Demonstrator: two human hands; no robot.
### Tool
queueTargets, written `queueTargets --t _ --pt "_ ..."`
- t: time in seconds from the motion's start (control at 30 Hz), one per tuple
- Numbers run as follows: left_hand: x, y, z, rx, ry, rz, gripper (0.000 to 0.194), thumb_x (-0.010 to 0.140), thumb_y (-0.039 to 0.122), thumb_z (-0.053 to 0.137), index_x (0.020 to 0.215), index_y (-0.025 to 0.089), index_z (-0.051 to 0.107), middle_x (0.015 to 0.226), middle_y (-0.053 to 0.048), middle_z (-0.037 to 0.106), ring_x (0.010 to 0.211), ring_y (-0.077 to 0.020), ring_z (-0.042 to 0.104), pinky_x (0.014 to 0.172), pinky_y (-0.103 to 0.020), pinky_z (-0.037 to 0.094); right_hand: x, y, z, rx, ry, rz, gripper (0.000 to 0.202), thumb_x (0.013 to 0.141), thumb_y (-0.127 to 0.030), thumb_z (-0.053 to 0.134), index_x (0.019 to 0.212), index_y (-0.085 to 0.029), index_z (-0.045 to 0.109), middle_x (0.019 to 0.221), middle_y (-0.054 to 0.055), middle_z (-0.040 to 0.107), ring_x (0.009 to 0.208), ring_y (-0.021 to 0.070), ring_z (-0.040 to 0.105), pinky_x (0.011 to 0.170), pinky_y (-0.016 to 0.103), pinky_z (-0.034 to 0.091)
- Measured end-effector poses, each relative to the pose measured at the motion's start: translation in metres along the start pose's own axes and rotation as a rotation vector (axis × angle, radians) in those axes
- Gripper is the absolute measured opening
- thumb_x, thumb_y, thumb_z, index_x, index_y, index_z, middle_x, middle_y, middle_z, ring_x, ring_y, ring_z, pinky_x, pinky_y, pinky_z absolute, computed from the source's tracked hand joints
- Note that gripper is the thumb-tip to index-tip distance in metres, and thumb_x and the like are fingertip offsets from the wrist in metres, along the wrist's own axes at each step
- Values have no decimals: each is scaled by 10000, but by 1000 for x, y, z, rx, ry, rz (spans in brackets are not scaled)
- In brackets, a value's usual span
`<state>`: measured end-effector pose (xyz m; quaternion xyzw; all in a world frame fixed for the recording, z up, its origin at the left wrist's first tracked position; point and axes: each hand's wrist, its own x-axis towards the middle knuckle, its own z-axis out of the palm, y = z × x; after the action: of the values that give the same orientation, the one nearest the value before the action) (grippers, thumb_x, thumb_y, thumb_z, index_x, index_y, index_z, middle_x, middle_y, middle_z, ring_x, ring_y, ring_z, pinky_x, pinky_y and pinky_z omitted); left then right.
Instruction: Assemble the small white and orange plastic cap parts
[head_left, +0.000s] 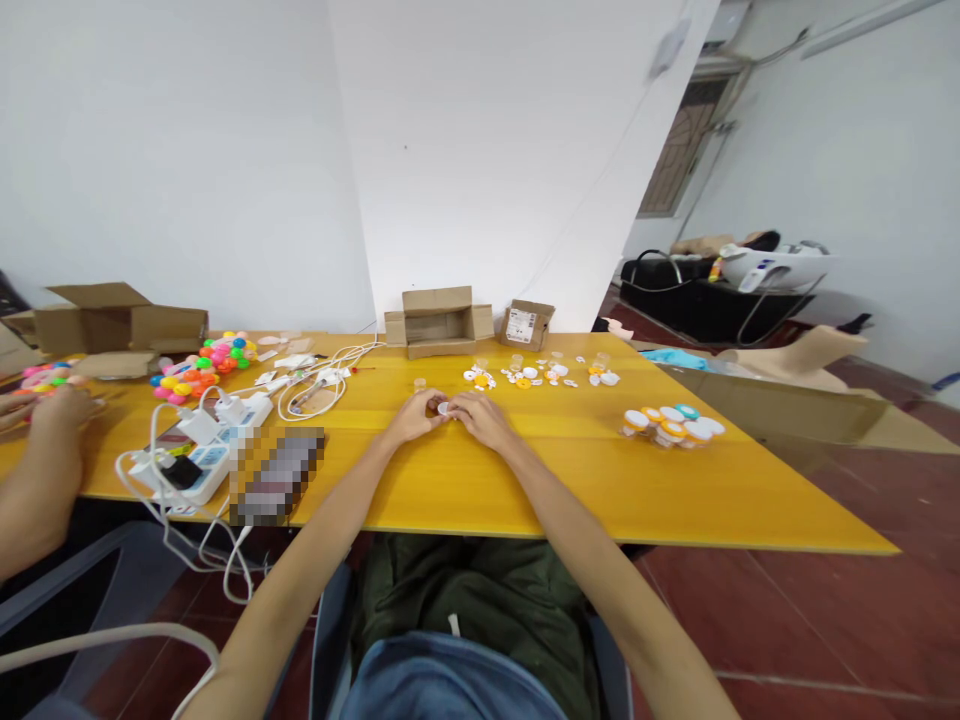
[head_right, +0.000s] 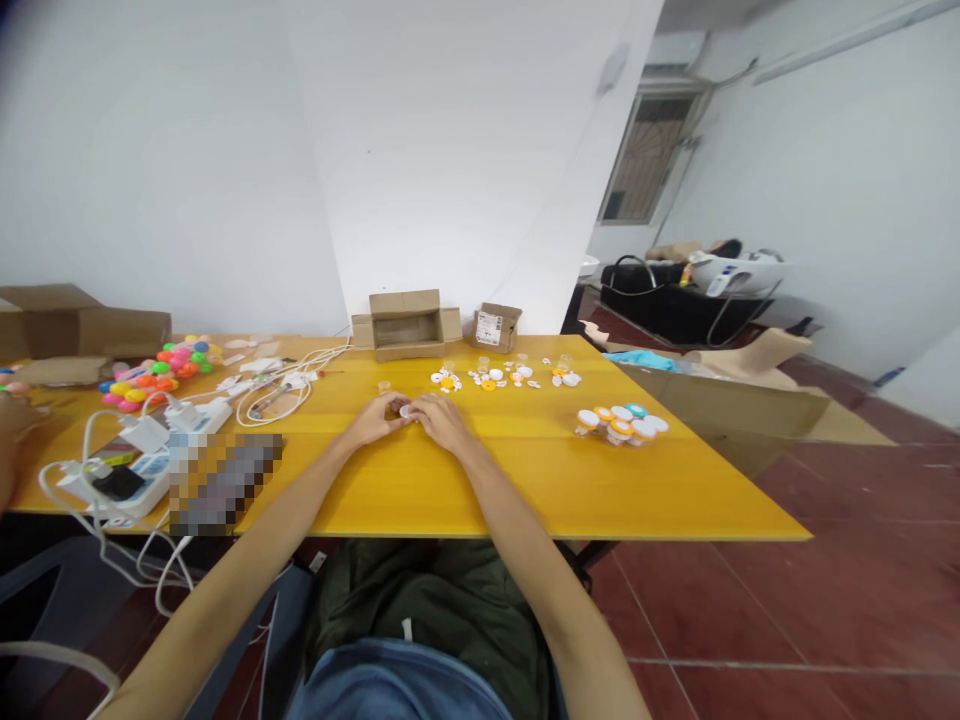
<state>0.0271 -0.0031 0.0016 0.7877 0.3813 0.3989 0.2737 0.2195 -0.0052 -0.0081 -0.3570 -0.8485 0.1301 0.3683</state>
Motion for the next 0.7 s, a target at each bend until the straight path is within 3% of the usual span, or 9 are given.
queueTargets --t 0.33,0.7 --pt "0 3 0 2 -17 -7 184 730 222 735 905 198 683 821 -6 678 771 -166 616 797 -309 532 2 -4 -2 207 90 133 115 862 -219 617 790 -234 706 846 21 736 835 192 660 793 287 485" --pt "1 -5 4 72 -3 -24 251 750 246 732 985 188 668 861 -11 676 808 -170 614 826 -321 523 8 12 5 601 202 240 298 787 -509 646 711 -227 587 654 -23 584 655 167 556 636 288 474"
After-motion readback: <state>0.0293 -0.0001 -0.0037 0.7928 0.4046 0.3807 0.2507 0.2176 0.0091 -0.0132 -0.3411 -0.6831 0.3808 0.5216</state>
